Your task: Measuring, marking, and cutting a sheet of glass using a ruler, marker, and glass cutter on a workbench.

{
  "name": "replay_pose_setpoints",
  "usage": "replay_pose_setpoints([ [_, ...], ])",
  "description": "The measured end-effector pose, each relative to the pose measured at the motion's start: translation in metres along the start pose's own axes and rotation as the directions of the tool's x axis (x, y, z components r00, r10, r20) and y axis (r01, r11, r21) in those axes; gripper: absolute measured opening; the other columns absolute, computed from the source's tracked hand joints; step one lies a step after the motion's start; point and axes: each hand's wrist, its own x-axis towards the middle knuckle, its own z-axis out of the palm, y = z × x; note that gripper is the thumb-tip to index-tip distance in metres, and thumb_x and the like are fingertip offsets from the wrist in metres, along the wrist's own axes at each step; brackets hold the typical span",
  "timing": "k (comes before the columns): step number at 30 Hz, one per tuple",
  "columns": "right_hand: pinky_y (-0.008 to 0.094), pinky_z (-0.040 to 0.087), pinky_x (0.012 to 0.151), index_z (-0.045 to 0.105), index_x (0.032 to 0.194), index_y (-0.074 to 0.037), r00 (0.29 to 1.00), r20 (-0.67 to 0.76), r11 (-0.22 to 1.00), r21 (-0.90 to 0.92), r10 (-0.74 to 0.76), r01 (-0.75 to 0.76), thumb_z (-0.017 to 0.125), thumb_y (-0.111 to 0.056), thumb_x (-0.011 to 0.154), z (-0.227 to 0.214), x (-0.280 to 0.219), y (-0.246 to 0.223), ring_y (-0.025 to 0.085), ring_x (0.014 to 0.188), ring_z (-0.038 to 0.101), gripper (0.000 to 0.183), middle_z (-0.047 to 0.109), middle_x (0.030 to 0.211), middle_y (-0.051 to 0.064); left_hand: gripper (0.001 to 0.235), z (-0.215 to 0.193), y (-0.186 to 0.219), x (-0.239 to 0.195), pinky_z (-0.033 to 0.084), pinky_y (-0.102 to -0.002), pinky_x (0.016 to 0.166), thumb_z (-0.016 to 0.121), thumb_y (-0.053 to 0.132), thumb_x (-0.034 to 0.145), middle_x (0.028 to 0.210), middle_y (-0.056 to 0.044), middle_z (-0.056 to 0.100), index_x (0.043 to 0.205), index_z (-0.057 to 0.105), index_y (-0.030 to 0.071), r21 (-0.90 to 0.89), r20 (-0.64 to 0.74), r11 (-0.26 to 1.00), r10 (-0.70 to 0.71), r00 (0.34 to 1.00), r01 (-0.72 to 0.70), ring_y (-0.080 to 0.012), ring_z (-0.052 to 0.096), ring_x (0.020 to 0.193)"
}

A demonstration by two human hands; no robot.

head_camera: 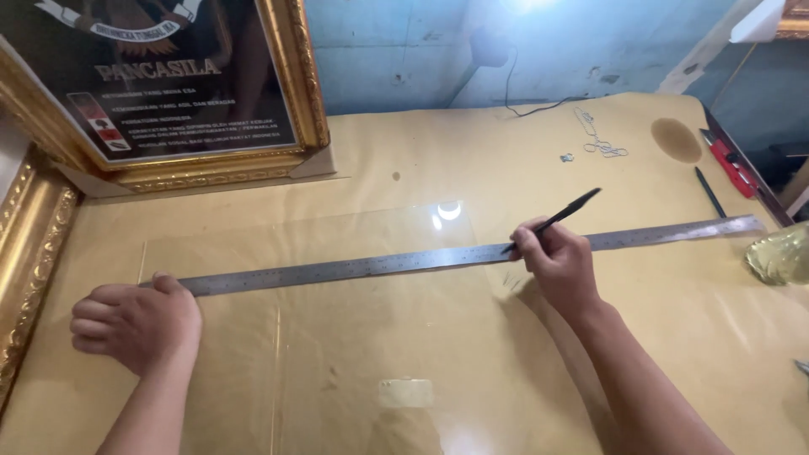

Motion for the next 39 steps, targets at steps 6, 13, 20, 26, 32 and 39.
replay_pose_setpoints([
  [6, 0.021, 0.039, 0.041, 0.061, 0.081, -0.005, 0.971, 0.212, 0.986, 0.147, -0.109, 0.079, 0.049, -0.01, 0.084, 0.062, 0.023, -0.026, 0.009, 0.048, 0.049, 0.013, 0.066, 0.068, 0.004, 0.054, 0.007, -0.002, 0.0, 0.024, -0.047, 0.084, 0.035, 0.033, 0.086, 0.111, -0.026, 0.041, 0.112, 0.042, -0.014, 0.048, 0.017, 0.998, -0.03, 0.999, 0.029, -0.0394, 0.034, 0.096],
  [13, 0.022, 0.04, 0.054, 0.055, 0.075, -0.01, 0.928, 0.339, 0.985, -0.019, -0.153, 0.169, 0.05, -0.02, 0.084, 0.106, 0.029, -0.018, 0.009, 0.054, 0.052, 0.014, 0.058, 0.059, -0.001, 0.046, 0.005, -0.003, 0.001, 0.023, -0.044, 0.085, 0.03, 0.032, 0.088, 0.111, -0.026, 0.042, 0.106, 0.043, -0.008, 0.067, 0.05, 0.998, -0.019, 0.999, 0.016, -0.0367, 0.034, 0.1],
  [20, 0.024, 0.045, 0.056, 0.057, 0.075, -0.009, 0.908, 0.35, 0.96, -0.073, -0.229, 0.27, 0.051, -0.018, 0.084, 0.108, 0.028, -0.014, 0.012, 0.057, 0.062, 0.014, 0.066, 0.063, 0.001, 0.044, 0.011, -0.005, 0.0, 0.025, -0.043, 0.083, 0.034, 0.033, 0.088, 0.107, -0.023, 0.043, 0.104, 0.044, -0.006, 0.089, -0.012, 0.996, 0.01, 1.0, -0.009, -0.0354, 0.035, 0.097],
  [26, 0.024, 0.046, 0.056, 0.058, 0.075, -0.007, 0.889, 0.385, 0.953, -0.069, -0.246, 0.294, 0.052, -0.016, 0.084, 0.11, 0.028, -0.014, 0.013, 0.057, 0.061, 0.014, 0.066, 0.066, 0.0, 0.044, 0.009, -0.005, -0.001, 0.025, -0.043, 0.083, 0.034, 0.033, 0.088, 0.107, -0.023, 0.041, 0.104, 0.043, -0.007, 0.072, 0.008, 0.997, -0.001, 1.0, 0.0, -0.0367, 0.035, 0.097],
  [32, 0.024, 0.045, 0.054, 0.056, 0.072, -0.005, 0.88, 0.366, 0.943, -0.024, -0.301, 0.332, 0.051, -0.014, 0.084, 0.11, 0.025, -0.016, 0.013, 0.056, 0.062, 0.016, 0.064, 0.065, 0.001, 0.04, 0.006, -0.005, -0.001, 0.024, -0.043, 0.084, 0.034, 0.032, 0.088, 0.106, -0.023, 0.039, 0.102, 0.043, -0.005, 0.016, 0.013, 1.0, -0.006, 1.0, 0.006, -0.0372, 0.033, 0.097],
  [39, 0.022, 0.047, 0.053, 0.055, 0.07, -0.006, 0.897, 0.339, 0.953, -0.007, -0.283, 0.303, 0.051, -0.012, 0.084, 0.111, 0.024, -0.018, 0.012, 0.058, 0.067, 0.016, 0.063, 0.062, 0.0, 0.046, 0.01, -0.007, -0.001, 0.025, -0.044, 0.083, 0.035, 0.033, 0.089, 0.106, -0.024, 0.04, 0.104, 0.044, -0.01, 0.037, 0.011, 0.999, -0.01, 1.0, 0.009, -0.0381, 0.033, 0.096],
])
